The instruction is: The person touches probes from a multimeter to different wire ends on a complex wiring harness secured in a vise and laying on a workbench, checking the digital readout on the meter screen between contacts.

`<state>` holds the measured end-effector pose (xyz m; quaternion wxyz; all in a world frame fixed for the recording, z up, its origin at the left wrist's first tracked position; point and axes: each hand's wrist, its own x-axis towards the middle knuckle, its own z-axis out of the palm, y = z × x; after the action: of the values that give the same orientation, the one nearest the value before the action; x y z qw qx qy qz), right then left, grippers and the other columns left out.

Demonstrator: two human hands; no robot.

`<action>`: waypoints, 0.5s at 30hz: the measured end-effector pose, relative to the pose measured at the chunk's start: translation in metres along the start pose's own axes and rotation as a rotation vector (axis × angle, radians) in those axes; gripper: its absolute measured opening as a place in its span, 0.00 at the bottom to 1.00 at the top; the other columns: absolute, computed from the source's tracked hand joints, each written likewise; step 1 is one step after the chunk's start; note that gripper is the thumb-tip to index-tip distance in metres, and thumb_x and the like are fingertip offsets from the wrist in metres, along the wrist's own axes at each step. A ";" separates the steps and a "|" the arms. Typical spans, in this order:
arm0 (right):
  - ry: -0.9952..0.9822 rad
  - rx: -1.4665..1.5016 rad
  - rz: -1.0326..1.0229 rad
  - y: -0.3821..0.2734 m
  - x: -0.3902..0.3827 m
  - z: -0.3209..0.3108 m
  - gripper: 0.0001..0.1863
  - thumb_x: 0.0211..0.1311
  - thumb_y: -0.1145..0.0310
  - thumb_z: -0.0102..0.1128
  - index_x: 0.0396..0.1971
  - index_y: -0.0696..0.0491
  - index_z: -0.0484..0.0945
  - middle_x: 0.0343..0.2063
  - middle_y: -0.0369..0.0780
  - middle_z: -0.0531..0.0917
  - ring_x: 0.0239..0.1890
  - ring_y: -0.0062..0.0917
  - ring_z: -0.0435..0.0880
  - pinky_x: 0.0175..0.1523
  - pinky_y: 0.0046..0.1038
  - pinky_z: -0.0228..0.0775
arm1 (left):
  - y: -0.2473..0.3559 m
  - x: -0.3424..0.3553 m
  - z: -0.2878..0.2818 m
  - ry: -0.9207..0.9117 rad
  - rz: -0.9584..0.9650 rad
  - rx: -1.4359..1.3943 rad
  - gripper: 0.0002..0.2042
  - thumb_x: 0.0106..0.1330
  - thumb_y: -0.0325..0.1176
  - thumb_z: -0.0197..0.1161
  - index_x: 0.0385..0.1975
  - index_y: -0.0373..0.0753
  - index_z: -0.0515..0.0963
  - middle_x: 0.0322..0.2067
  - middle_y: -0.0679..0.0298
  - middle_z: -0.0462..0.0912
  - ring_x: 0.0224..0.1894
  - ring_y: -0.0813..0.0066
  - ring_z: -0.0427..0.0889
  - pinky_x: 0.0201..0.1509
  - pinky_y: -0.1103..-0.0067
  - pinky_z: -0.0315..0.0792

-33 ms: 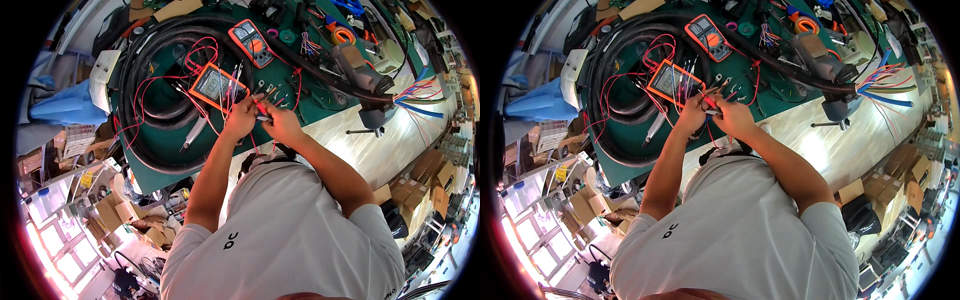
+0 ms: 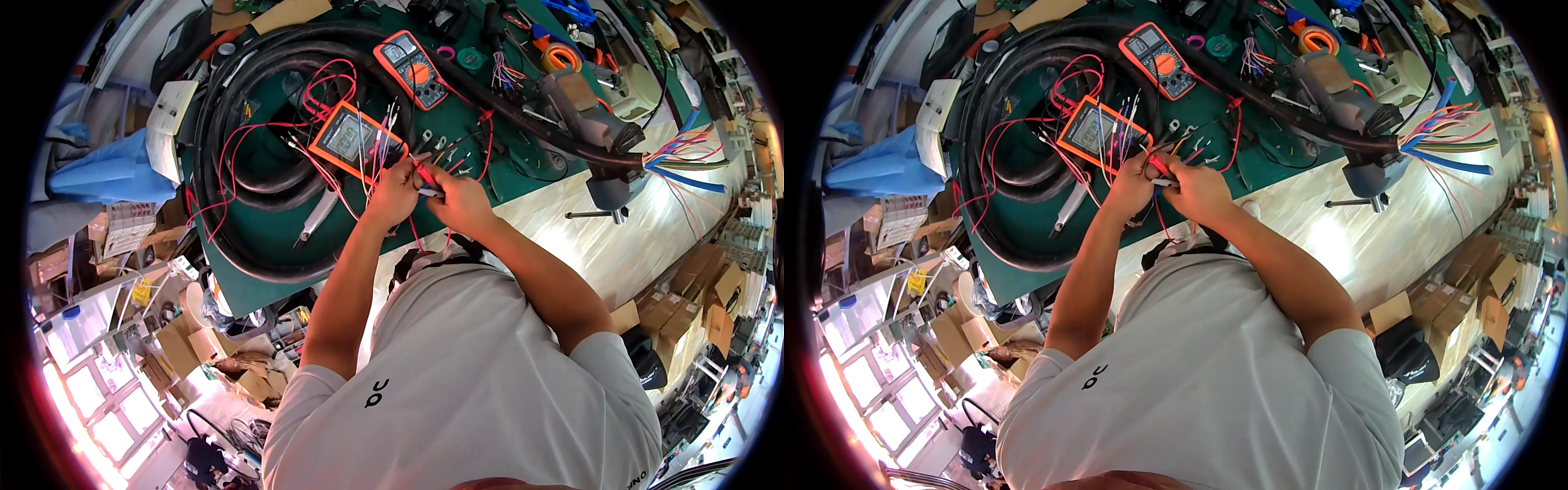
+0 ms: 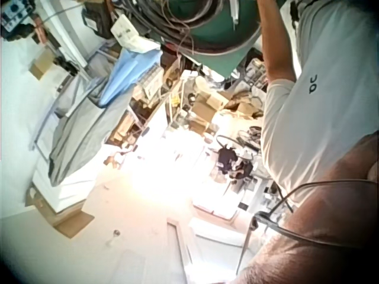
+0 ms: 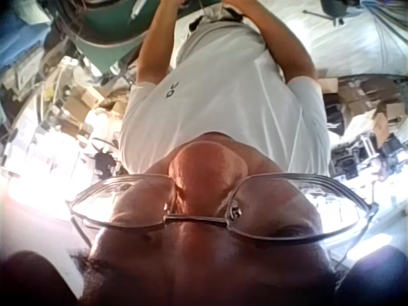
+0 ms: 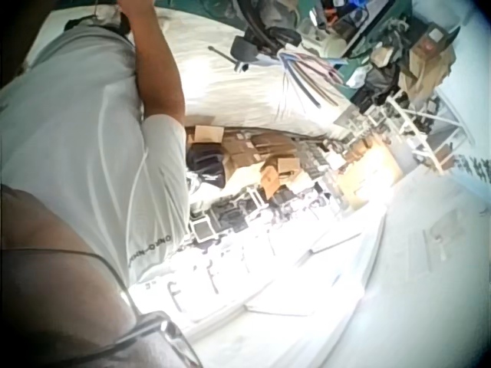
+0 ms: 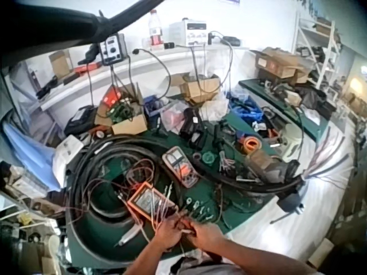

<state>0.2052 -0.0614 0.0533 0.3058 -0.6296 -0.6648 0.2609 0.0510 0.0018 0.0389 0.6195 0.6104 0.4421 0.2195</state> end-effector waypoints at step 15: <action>-0.129 -0.039 -0.004 0.005 0.002 -0.003 0.26 0.52 0.64 0.58 0.55 0.46 0.70 0.23 0.46 0.83 0.29 0.46 0.82 0.35 0.45 0.74 | 0.009 -0.014 -0.007 0.330 0.069 0.206 0.08 0.61 0.22 0.52 0.35 0.33 0.79 0.36 0.56 0.81 0.36 0.69 0.81 0.42 0.76 0.73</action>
<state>0.2110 -0.0589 0.0522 0.2508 -0.6160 -0.6893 0.2873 0.0409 -0.0040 0.0519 0.4648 0.6411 0.5368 0.2912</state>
